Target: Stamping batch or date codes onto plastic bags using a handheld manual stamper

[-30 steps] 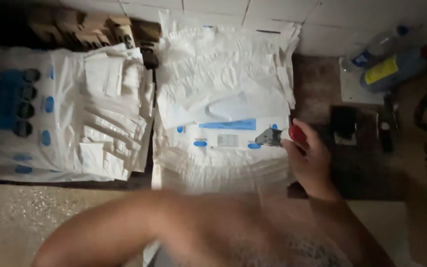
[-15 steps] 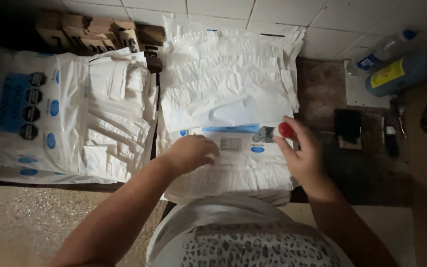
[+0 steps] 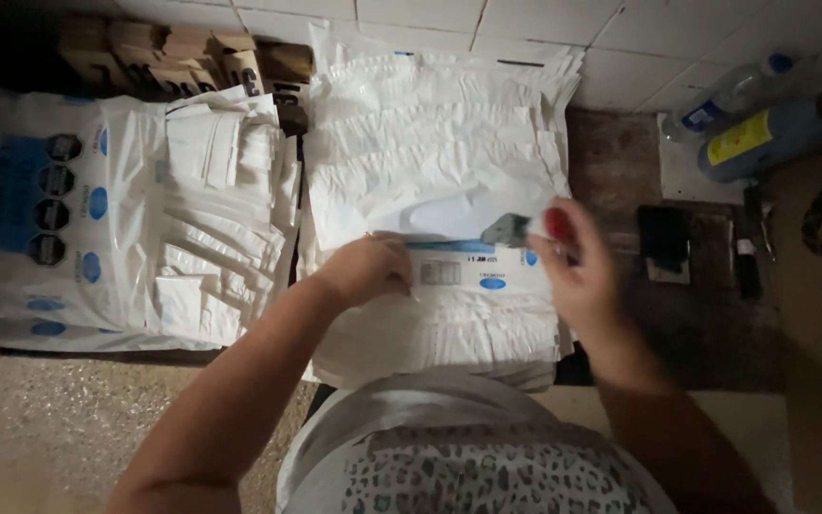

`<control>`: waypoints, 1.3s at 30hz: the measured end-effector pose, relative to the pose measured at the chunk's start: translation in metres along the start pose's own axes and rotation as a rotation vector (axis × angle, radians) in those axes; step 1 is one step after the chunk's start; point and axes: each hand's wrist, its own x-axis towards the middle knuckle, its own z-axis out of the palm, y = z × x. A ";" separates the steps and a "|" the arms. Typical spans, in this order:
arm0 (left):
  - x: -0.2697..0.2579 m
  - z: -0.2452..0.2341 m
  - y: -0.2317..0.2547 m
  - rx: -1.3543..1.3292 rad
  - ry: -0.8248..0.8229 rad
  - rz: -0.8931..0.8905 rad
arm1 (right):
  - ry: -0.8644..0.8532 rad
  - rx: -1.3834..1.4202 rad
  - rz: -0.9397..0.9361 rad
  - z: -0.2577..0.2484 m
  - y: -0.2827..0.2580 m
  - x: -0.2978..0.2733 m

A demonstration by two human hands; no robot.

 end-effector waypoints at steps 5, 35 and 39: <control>0.004 -0.009 -0.002 -0.254 -0.057 -0.196 | 0.104 -0.074 -0.023 -0.043 -0.035 -0.007; 0.019 0.031 -0.010 0.139 -0.114 0.055 | 0.110 0.023 0.087 -0.043 -0.025 -0.026; 0.026 0.035 -0.016 0.097 -0.079 0.059 | 0.099 0.061 0.065 -0.047 -0.023 -0.032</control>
